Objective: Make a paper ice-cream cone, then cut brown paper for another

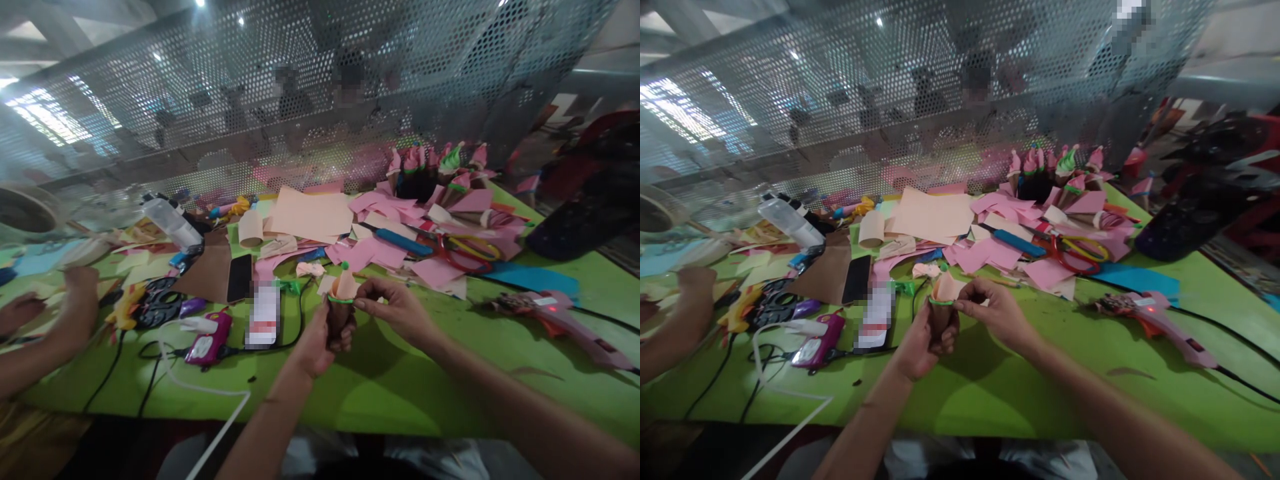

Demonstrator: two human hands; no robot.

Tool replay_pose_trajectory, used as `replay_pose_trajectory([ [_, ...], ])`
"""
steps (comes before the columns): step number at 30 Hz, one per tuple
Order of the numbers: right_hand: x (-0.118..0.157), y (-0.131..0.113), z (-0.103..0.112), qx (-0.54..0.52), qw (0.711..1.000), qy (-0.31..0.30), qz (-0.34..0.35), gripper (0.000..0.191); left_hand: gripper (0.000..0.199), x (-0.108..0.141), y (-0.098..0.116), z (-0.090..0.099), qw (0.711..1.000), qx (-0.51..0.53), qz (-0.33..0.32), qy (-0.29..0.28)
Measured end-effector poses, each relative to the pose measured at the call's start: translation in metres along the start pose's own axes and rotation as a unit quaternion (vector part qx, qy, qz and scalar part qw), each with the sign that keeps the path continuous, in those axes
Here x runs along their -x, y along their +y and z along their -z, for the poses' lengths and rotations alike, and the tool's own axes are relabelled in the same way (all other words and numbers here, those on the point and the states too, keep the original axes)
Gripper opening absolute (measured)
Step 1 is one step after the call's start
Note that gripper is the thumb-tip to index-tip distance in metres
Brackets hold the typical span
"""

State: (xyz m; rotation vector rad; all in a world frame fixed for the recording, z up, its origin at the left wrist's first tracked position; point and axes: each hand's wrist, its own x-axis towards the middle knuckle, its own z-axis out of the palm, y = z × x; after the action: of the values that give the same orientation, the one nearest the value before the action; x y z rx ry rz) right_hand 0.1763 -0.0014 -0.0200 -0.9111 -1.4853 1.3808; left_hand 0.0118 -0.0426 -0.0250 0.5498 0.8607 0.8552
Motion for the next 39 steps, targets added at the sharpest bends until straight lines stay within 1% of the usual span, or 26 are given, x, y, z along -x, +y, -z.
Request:
replay_pose_trajectory([
  [3, 0.000, 0.001, 0.000, -0.008, 1.000, -0.001, -0.003, 0.034, 0.062, 0.001, 0.000, 0.000, 1.000, 0.008, 0.013, -0.001],
  [6, -0.001, 0.000, 0.001, -0.039, 0.999, -0.010, -0.020, 0.038, 0.061, 0.001, 0.000, 0.000, 1.000, 0.017, 0.017, -0.012],
  [10, -0.002, -0.004, 0.003, -0.097, 0.992, -0.046, -0.061, 0.039, 0.061, 0.001, 0.000, 0.001, 0.999, 0.027, 0.008, -0.031],
  [12, -0.002, -0.005, 0.003, -0.111, 0.990, -0.049, -0.073, 0.039, 0.061, 0.001, 0.000, 0.001, 0.999, 0.018, 0.002, -0.032],
  [14, -0.002, -0.005, 0.003, -0.112, 0.990, -0.043, -0.079, 0.041, 0.061, 0.001, 0.000, 0.000, 1.000, 0.000, -0.007, -0.020],
  [18, -0.002, -0.002, 0.000, -0.095, 0.992, -0.033, -0.073, 0.044, 0.063, 0.002, -0.001, -0.002, 0.999, -0.032, -0.009, 0.007],
  [23, -0.001, -0.004, 0.001, -0.062, 0.996, -0.031, -0.062, 0.044, 0.063, 0.002, -0.001, -0.004, 0.998, -0.041, -0.020, 0.032],
  [27, -0.001, -0.008, 0.002, -0.015, 0.998, -0.028, -0.052, 0.047, 0.065, 0.000, -0.003, -0.006, 0.993, -0.054, -0.076, 0.067],
  [29, 0.000, -0.009, 0.001, -0.001, 0.999, -0.027, -0.046, 0.045, 0.068, -0.001, -0.005, -0.007, 0.989, -0.062, -0.105, 0.081],
  [32, 0.001, -0.011, -0.001, 0.011, 0.999, -0.030, -0.041, 0.040, 0.067, -0.002, -0.009, -0.005, 0.986, -0.082, -0.122, 0.080],
  [37, 0.000, -0.012, 0.001, 0.040, 0.998, -0.042, -0.032, 0.036, 0.072, -0.003, -0.013, 0.001, 0.985, -0.085, -0.117, 0.092],
  [39, 0.000, -0.012, 0.003, 0.053, 0.997, -0.046, -0.029, 0.037, 0.072, -0.003, -0.014, 0.003, 0.988, -0.070, -0.098, 0.101],
])
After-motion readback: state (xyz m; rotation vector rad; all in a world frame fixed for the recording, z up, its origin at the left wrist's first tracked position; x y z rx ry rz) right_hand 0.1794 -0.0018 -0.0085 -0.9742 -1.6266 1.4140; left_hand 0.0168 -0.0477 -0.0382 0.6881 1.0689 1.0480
